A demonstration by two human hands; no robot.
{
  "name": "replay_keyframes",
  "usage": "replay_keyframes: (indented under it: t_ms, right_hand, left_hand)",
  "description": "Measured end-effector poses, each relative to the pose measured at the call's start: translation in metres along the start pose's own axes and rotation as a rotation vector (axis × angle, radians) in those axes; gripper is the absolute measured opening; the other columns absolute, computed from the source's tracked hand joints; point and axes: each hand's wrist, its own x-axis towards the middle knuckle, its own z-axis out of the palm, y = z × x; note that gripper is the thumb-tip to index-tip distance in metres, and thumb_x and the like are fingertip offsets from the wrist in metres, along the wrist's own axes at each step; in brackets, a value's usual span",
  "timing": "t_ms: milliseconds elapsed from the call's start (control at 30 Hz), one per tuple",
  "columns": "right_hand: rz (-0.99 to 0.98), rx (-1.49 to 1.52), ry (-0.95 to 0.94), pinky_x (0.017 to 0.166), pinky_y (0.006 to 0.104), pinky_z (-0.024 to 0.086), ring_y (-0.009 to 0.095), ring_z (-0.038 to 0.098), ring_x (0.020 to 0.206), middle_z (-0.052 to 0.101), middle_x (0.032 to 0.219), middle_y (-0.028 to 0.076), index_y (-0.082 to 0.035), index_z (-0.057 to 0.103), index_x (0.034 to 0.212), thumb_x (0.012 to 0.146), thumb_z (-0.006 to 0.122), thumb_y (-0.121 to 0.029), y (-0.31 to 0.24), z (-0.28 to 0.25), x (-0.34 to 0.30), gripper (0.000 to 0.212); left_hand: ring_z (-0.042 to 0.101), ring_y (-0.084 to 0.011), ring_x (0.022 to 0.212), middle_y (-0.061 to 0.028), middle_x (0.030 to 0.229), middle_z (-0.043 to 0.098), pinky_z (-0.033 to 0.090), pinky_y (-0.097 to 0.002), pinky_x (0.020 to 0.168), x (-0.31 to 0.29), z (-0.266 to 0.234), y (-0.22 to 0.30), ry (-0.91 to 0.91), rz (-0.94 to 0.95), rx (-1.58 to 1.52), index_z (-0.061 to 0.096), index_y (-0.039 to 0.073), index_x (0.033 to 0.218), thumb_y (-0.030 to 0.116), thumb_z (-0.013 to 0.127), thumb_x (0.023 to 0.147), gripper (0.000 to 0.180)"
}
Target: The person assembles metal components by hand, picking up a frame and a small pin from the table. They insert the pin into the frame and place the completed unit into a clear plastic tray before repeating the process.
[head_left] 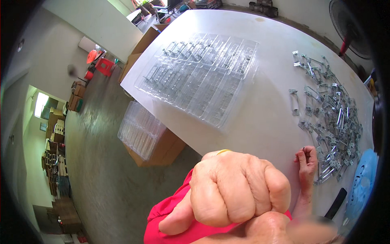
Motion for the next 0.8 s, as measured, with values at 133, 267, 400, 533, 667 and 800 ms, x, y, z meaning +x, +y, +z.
replay_keyframes:
  t_ms: [133,267,400,533,667,800]
  right_hand:
    - [0.017,-0.008,0.008,0.068,0.0237,0.051,0.008,0.057,0.075,0.059,0.088,0.000,-0.007,0.055,0.104,0.103,0.062,-0.009,-0.004,0.002,-0.002,0.008]
    - [0.087,0.012,0.025,0.070,0.0242,0.051,0.008,0.058,0.074,0.060,0.088,0.000,-0.006,0.055,0.103,0.102,0.063,-0.007,-0.005,0.000,-0.006,0.008]
    - [0.056,0.018,-0.018,0.069,0.0247,0.051,0.008,0.060,0.075,0.062,0.085,0.000,-0.006,0.056,0.102,0.101,0.063,-0.007,-0.010,0.005,-0.002,0.006]
    - [0.122,-0.025,0.009,0.069,0.0251,0.051,0.008,0.060,0.075,0.062,0.085,0.000,-0.006,0.057,0.102,0.101,0.064,-0.008,-0.011,-0.004,-0.004,0.007]
    - [0.077,0.061,-0.044,0.070,0.0248,0.051,0.008,0.060,0.075,0.061,0.087,0.000,-0.005,0.057,0.102,0.101,0.065,-0.007,-0.017,0.002,-0.001,0.008]
    - [0.085,0.033,-0.071,0.070,0.0249,0.051,0.008,0.060,0.077,0.061,0.089,0.000,-0.004,0.057,0.103,0.100,0.065,-0.006,-0.015,-0.001,-0.002,0.009]
  left_hand:
    - [0.041,-0.0206,0.039,-0.0022,0.051,0.038,0.040,-0.0360,0.046,0.006,0.007,0.003,0.010,-0.058,0.078,0.037,0.014,0.059,0.033,0.037,0.113,0.057]
    - [0.040,-0.0199,0.038,-0.0017,0.051,0.038,0.039,-0.0354,0.046,-0.002,0.008,-0.006,0.025,-0.082,0.011,0.038,0.014,0.059,0.031,0.037,0.112,0.056]
    - [0.037,-0.0168,0.037,-0.0004,0.050,0.039,0.039,-0.0344,0.044,0.003,0.006,-0.007,-0.067,-0.106,0.021,0.040,0.013,0.058,0.024,0.037,0.110,0.054]
    - [0.042,-0.0189,0.044,-0.0044,0.056,0.045,0.039,-0.0375,0.047,-0.009,-0.019,-0.027,-0.009,-0.209,0.107,0.046,0.006,0.062,0.046,0.037,0.110,0.063]
    - [0.048,-0.0176,0.053,-0.0035,0.067,0.051,0.048,-0.0337,0.057,-0.008,-0.027,-0.041,0.212,-0.442,0.420,0.053,0.006,0.074,0.029,0.037,0.110,0.045]
    - [0.057,-0.0189,0.062,-0.0087,0.072,0.058,0.047,-0.0300,0.059,-0.027,-0.062,-0.088,0.110,-0.791,1.224,0.059,-0.001,0.086,0.005,0.061,0.099,0.014]
